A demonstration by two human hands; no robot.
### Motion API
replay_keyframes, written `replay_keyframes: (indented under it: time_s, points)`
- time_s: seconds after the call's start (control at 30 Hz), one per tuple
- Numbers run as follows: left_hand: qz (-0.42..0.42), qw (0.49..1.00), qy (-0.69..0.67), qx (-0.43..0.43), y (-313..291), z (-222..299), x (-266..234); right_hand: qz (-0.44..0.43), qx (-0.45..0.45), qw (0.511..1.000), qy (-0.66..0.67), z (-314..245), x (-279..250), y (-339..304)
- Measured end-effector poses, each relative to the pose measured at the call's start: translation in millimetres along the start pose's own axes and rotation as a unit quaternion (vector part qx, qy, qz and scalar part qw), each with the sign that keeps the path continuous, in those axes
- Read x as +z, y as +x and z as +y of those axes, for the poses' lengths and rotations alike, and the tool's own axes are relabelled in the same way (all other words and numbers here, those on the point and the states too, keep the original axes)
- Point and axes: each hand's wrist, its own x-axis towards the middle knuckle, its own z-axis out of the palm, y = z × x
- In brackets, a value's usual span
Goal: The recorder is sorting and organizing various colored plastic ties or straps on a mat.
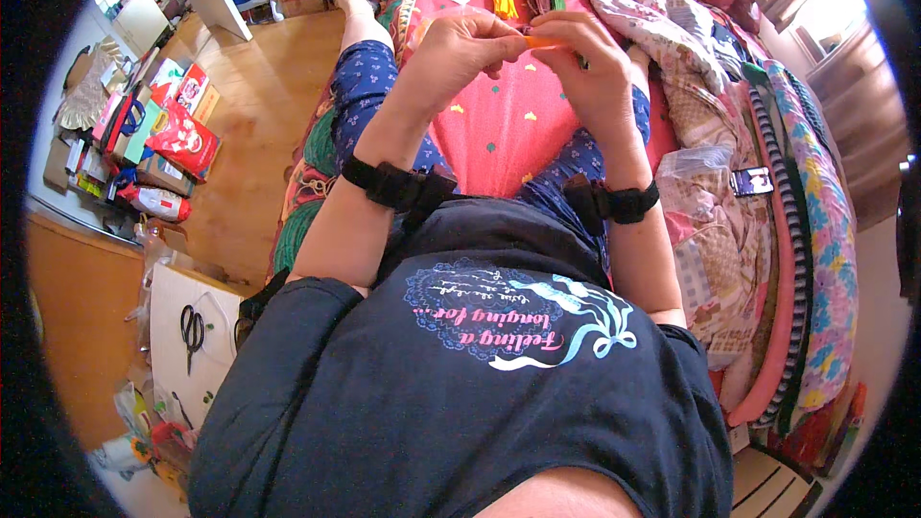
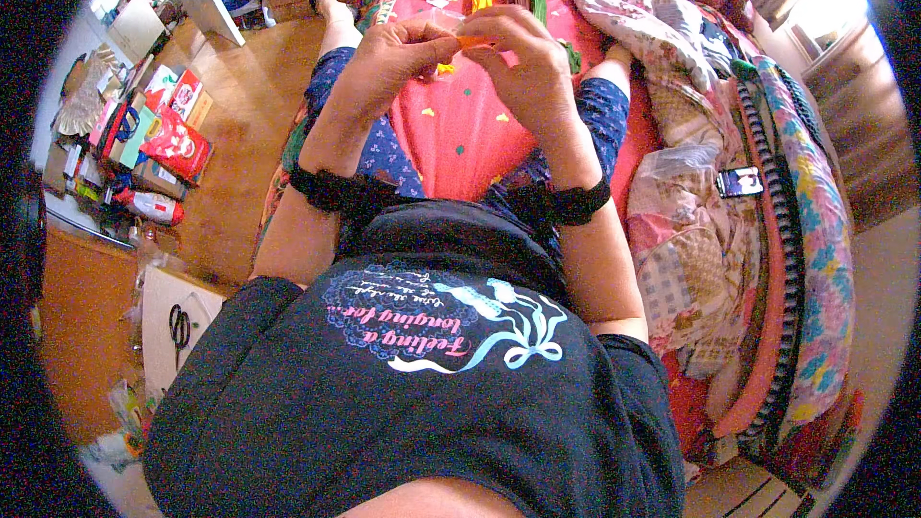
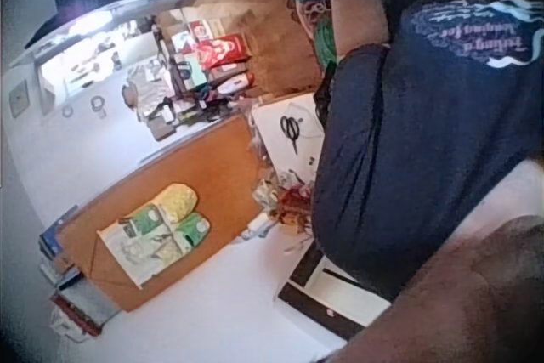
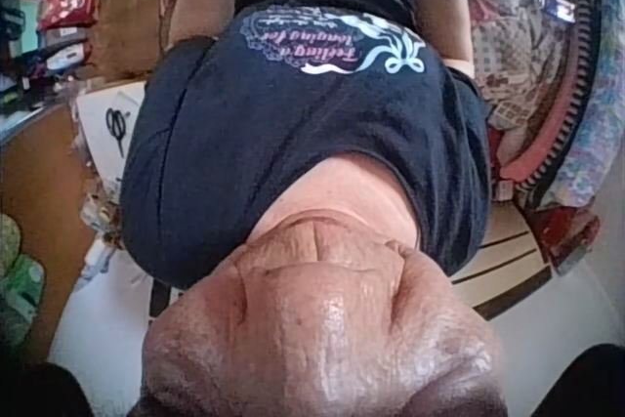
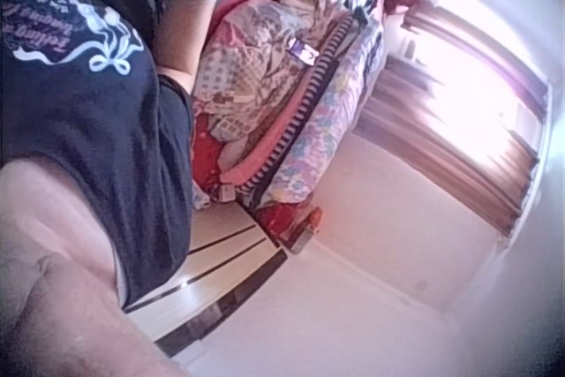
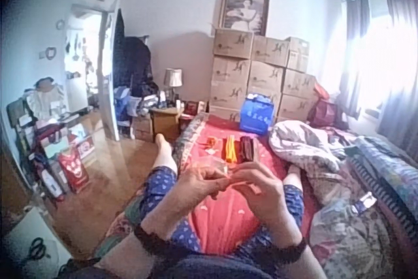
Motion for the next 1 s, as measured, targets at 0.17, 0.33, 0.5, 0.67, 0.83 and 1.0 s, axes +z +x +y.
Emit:
replay_keyframes:
  time_s: [0.17,0.33,0.5,0.67,0.83,1.0]
  points:
    - [-0.032,0.997,-0.018,-0.072,-0.2,-0.3,-5.3,-0.052,-0.119,0.986,-0.109,7.0,6.3,-8.3]
    - [-0.029,0.981,-0.141,-0.126,-3.3,-6.8,-9.7,-0.026,-0.110,0.981,-0.155,5.5,4.0,-10.1]
    - [0.002,0.998,0.053,-0.035,5.1,-4.7,1.2,-0.009,-0.127,0.967,-0.219,13.6,3.1,-16.9]
    - [0.000,0.972,0.233,0.015,-2.3,3.1,-4.7,-0.016,-0.135,0.962,-0.236,23.1,18.9,-24.9]
    - [0.040,0.989,0.144,-0.003,-1.7,-10.5,-3.0,-0.015,-0.077,0.976,-0.202,3.5,12.1,-23.7]
    - [0.093,0.980,0.172,0.029,2.7,-10.9,2.1,0.003,-0.074,0.980,-0.182,5.0,7.6,-23.6]
